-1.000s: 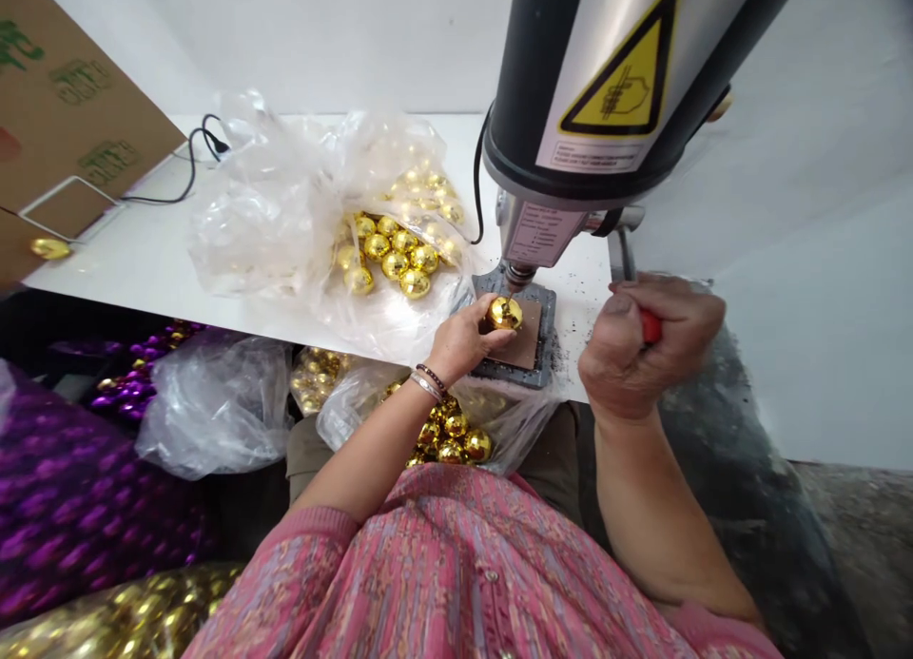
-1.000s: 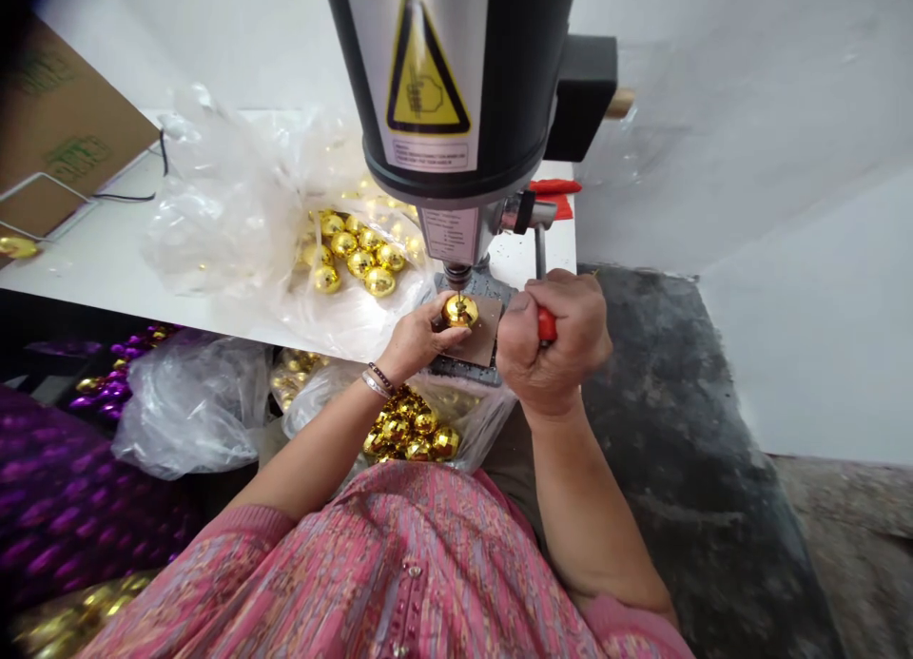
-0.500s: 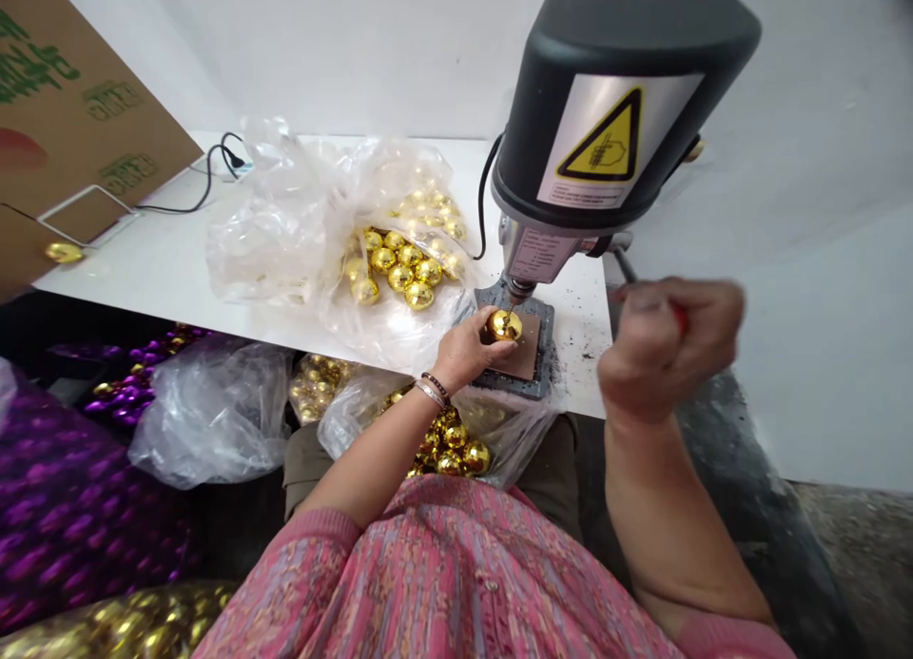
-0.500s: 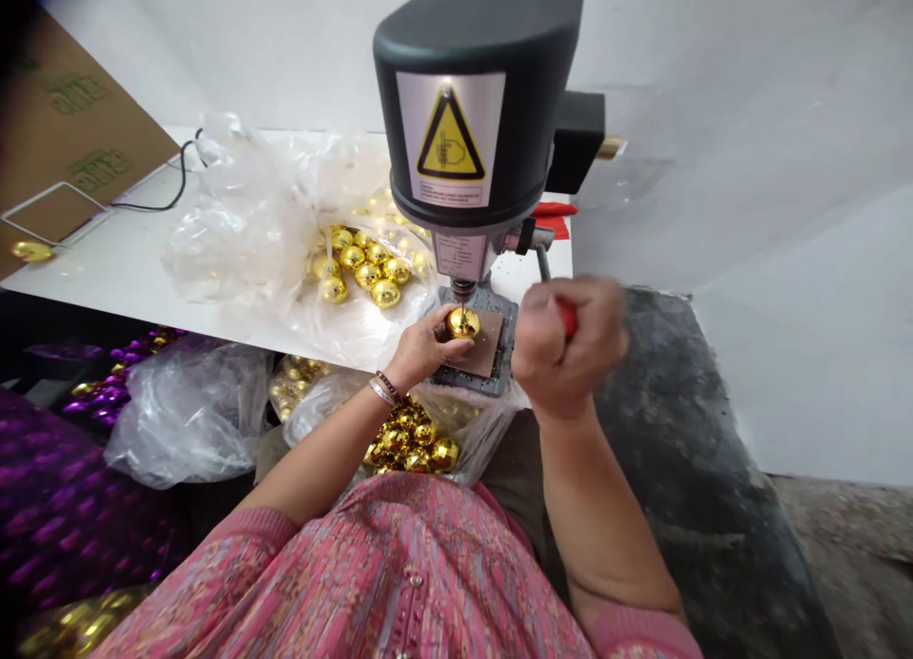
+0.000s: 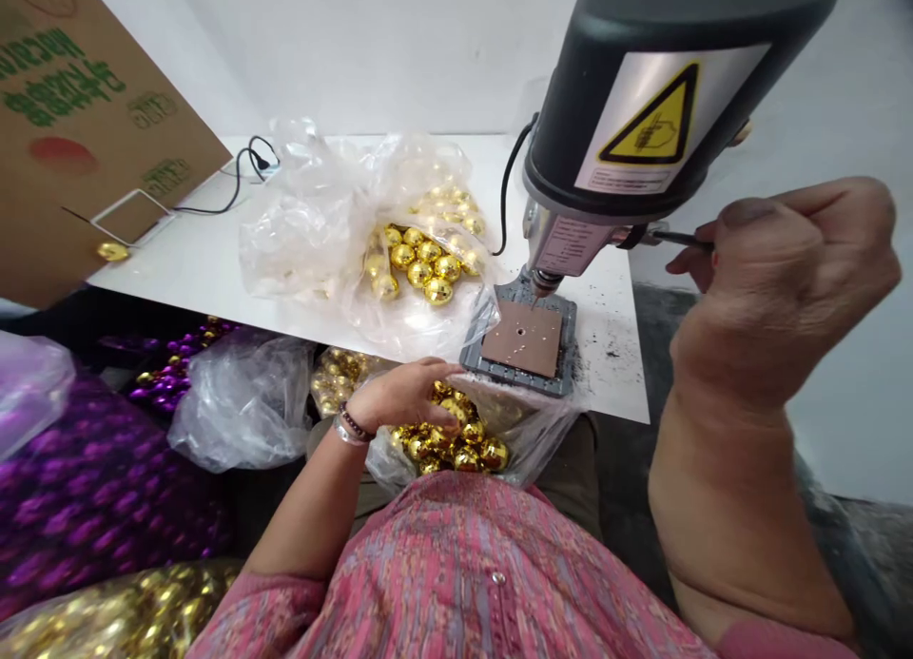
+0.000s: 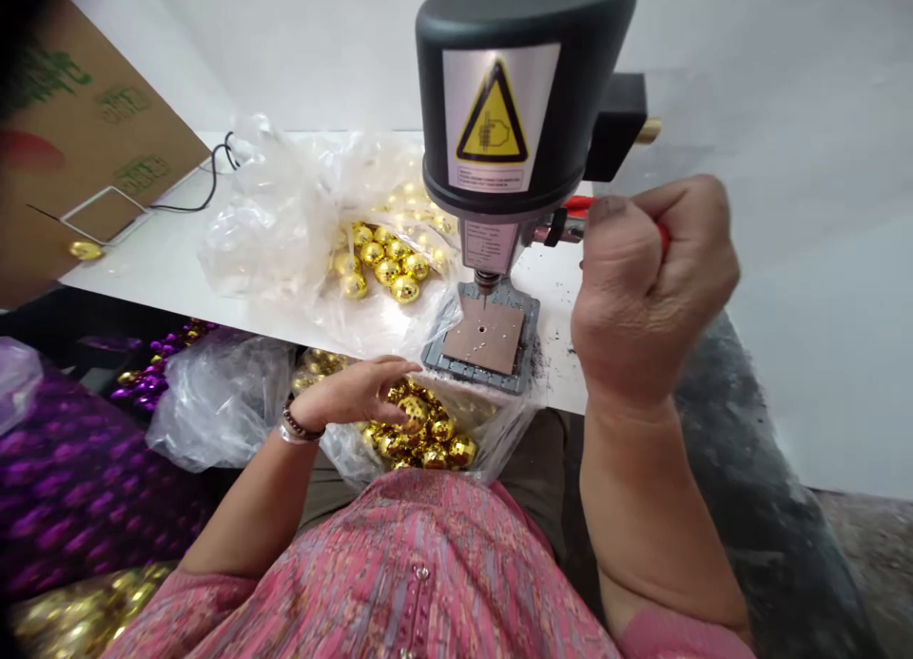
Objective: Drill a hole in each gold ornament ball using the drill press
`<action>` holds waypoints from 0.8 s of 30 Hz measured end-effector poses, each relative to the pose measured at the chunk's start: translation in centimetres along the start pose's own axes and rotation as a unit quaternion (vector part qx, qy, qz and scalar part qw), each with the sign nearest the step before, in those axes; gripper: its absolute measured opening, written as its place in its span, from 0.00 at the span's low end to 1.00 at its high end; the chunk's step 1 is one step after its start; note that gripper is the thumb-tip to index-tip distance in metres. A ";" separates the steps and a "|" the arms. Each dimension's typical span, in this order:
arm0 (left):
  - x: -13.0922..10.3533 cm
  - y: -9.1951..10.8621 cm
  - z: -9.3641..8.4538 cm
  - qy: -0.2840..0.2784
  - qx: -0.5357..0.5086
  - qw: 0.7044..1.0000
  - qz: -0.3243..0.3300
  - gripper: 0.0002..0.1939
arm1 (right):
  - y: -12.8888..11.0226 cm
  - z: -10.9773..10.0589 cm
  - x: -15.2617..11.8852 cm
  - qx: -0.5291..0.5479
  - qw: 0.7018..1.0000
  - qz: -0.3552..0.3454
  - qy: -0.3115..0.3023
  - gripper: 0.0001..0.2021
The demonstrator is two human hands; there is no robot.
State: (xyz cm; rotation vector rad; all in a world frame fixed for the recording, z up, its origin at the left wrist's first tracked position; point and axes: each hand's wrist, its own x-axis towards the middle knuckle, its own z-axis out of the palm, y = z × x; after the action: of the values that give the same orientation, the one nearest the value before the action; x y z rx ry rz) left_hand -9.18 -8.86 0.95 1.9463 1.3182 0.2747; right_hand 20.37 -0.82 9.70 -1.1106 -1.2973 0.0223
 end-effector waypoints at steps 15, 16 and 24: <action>10.8 -0.6 -4.3 0.166 0.325 0.908 -0.208 0.28 | -0.3 -0.7 -0.6 -0.019 1.000 -0.006 -0.010 0.20; 10.5 -0.4 -4.3 0.179 0.295 0.915 -0.209 0.27 | -0.3 -0.7 -0.7 -0.019 1.000 -0.010 -0.009 0.21; 7.8 3.7 -1.4 0.164 -0.382 0.904 -0.102 0.16 | -1.7 -0.3 2.0 -0.001 1.000 -0.015 -0.027 0.13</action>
State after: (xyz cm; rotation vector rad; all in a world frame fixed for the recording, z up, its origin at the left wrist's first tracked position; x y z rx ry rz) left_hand -3.86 -2.11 2.66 1.1170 1.3317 0.8963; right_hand 20.35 -0.71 12.31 -1.0990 -1.3615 0.0296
